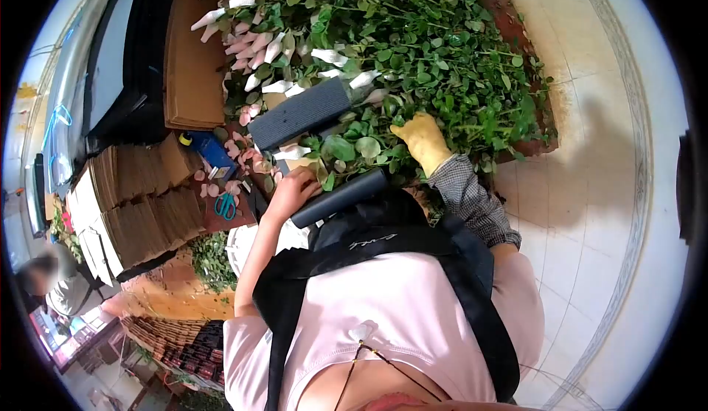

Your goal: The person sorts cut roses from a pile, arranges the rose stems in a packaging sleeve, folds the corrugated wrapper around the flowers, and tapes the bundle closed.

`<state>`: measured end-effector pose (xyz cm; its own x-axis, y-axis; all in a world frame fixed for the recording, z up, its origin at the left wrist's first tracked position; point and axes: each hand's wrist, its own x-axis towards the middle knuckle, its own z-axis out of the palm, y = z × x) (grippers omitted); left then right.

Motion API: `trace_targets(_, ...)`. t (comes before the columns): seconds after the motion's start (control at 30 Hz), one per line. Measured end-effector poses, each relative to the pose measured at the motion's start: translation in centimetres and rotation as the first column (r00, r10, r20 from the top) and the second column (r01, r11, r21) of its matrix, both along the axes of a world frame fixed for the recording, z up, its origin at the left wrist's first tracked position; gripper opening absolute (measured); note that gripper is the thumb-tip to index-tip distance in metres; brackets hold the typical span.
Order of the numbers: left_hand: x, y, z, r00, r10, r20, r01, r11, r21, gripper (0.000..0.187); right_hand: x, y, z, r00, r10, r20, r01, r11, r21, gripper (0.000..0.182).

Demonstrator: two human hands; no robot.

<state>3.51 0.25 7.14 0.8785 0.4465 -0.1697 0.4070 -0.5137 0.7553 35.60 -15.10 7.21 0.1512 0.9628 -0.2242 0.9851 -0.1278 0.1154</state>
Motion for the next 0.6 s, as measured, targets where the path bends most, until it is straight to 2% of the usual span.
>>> trace_targets(0.03, -0.3, -0.1, -0.1, 1.000, 0.004, -0.001, -0.004, 1.000, 0.000, 0.018, -0.1, 0.0, -0.8, 1.000, -0.019, -0.007, 0.019, 0.999, -0.038, 0.042)
trace_targets(0.1, -0.2, -0.4, -0.3, 0.995, -0.004, 0.099, -0.021, 0.967, 0.252, 0.020, 0.3, -0.4, -0.2, 1.000, -0.016, -0.008, 0.016, 0.999, -0.041, 0.033)
trace_targets(0.13, 0.3, -0.6, 1.4, 0.995, 0.023, 0.095, -0.059, 0.918, 0.392, 0.030, 0.1, -0.6, 1.2, 1.000, -0.016, -0.017, 0.016, 1.000, -0.020, 0.030)
trace_targets(0.17, 0.7, -0.9, 2.4, 0.992, 0.103, 0.078, -0.127, 0.883, 0.452, 0.041, 0.1, -0.7, 2.3, 1.000, -0.020, -0.020, 0.020, 1.000, 0.005, 0.028)
trace_targets(0.23, 0.9, -0.9, 2.2, 0.991, 0.124, 0.041, -0.126, 0.817, 0.563, 0.048, 0.7, -2.2, -0.2, 0.995, -0.060, -0.077, 0.063, 0.997, 0.036, 0.024)
trace_targets(0.27, 0.0, -0.5, 0.4, 0.994, 0.061, -0.088, -0.011, 0.877, 0.480, 0.048, 1.1, -2.5, -1.2, 0.987, -0.086, -0.139, 0.085, 0.996, -0.012, 0.023)
trace_targets(0.3, -0.2, -0.4, -0.6, 0.999, 0.047, 0.000, -0.044, 0.941, 0.336, 0.047, 1.6, -2.6, -2.0, 0.969, -0.113, -0.220, 0.100, 0.993, -0.069, 0.022)
trace_targets(0.37, 0.1, -0.3, 0.2, 0.998, 0.057, 0.017, -0.059, 0.968, 0.245, 0.044, 2.8, -1.6, -1.9, 0.921, -0.178, -0.348, 0.096, 0.966, -0.239, 0.024)
trace_targets(0.43, 0.1, -0.3, 0.2, 0.991, 0.089, 0.096, -0.102, 0.985, 0.140, 0.037, 4.5, -0.2, 1.9, 0.762, -0.331, -0.557, 0.135, 0.922, -0.363, 0.037)
trace_targets(0.47, -0.2, -0.2, -0.5, 0.990, 0.090, 0.110, -0.104, 0.987, 0.123, 0.037, 5.1, 1.5, 5.0, 0.753, -0.372, -0.543, 0.112, 0.886, -0.451, 0.047)
trace_targets(0.5, -0.4, -0.1, -1.3, 0.987, 0.094, 0.127, -0.107, 0.989, 0.106, 0.036, 5.4, 3.0, 6.9, 0.824, -0.328, -0.462, 0.133, 0.905, -0.404, 0.047)
trace_targets(0.6, -0.4, 0.0, -1.8, 0.986, 0.086, 0.139, -0.099, 0.991, 0.085, 0.036, 5.8, 8.6, 10.6, 0.902, -0.313, -0.298, 0.308, 0.949, -0.064, 0.048)
